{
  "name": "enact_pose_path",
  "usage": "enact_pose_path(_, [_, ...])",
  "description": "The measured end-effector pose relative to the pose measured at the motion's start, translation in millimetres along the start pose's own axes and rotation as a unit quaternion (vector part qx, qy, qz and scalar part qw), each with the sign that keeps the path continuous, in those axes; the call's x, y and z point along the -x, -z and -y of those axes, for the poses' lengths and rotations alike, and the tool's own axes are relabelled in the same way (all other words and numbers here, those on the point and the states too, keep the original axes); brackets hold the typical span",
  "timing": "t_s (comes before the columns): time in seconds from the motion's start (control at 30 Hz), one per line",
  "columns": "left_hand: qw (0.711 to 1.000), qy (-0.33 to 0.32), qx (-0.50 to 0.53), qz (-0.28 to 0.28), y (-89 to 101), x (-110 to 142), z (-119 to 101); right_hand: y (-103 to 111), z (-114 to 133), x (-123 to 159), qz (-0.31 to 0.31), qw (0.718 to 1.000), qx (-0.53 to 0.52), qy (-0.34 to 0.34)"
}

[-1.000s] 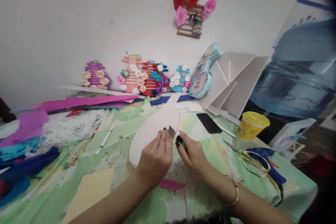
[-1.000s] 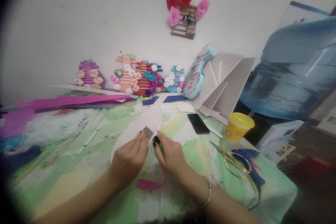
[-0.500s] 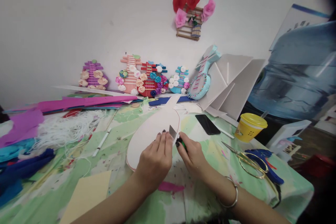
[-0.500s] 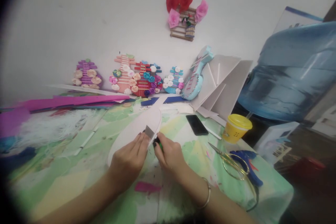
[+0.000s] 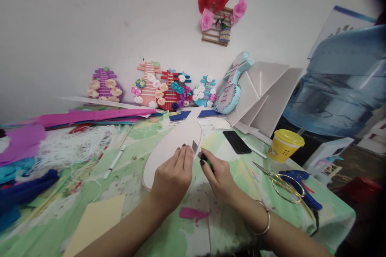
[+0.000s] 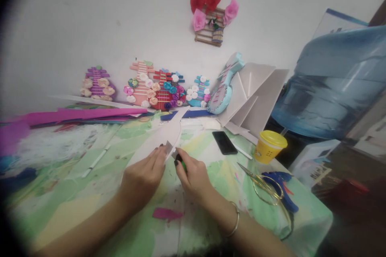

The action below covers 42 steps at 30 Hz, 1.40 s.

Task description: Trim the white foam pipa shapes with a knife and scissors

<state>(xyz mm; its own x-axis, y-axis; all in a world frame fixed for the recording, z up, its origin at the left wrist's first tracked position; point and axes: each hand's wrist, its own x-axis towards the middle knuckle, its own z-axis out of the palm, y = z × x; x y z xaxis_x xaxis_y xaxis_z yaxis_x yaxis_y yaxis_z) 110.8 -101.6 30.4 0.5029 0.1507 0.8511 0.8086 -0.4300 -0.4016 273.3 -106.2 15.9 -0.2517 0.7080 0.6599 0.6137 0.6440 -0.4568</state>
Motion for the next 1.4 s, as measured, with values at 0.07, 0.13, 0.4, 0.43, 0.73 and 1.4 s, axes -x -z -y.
enact_pose_path(0.07, [1.000,-0.008,0.005,0.001,0.1,-0.3,1.7,0.1,-0.1,0.2,0.006,1.000,0.003,-0.004])
enact_pose_path(0.13, [1.000,-0.016,0.007,-0.004,0.3,-0.5,1.4,0.0,-0.1,0.5,0.007,1.000,0.008,-0.001])
enact_pose_path(0.4, [1.000,-0.022,0.013,-0.002,1.9,0.7,-6.9,2.6,6.4,-1.5,0.008,1.000,-0.002,-0.001])
enact_pose_path(0.43, [1.000,-0.022,0.015,0.002,1.7,1.2,-7.3,3.0,7.3,-1.9,0.012,1.000,-0.005,-0.004])
enact_pose_path(0.73, [1.000,-0.003,0.013,-0.006,2.3,1.7,-4.3,3.0,5.9,-1.8,0.012,1.000,-0.015,-0.002])
enact_pose_path(1.4, [0.992,0.077,0.093,0.028,18.6,-8.3,-0.2,5.7,-0.6,2.8,-0.006,0.993,0.068,0.092])
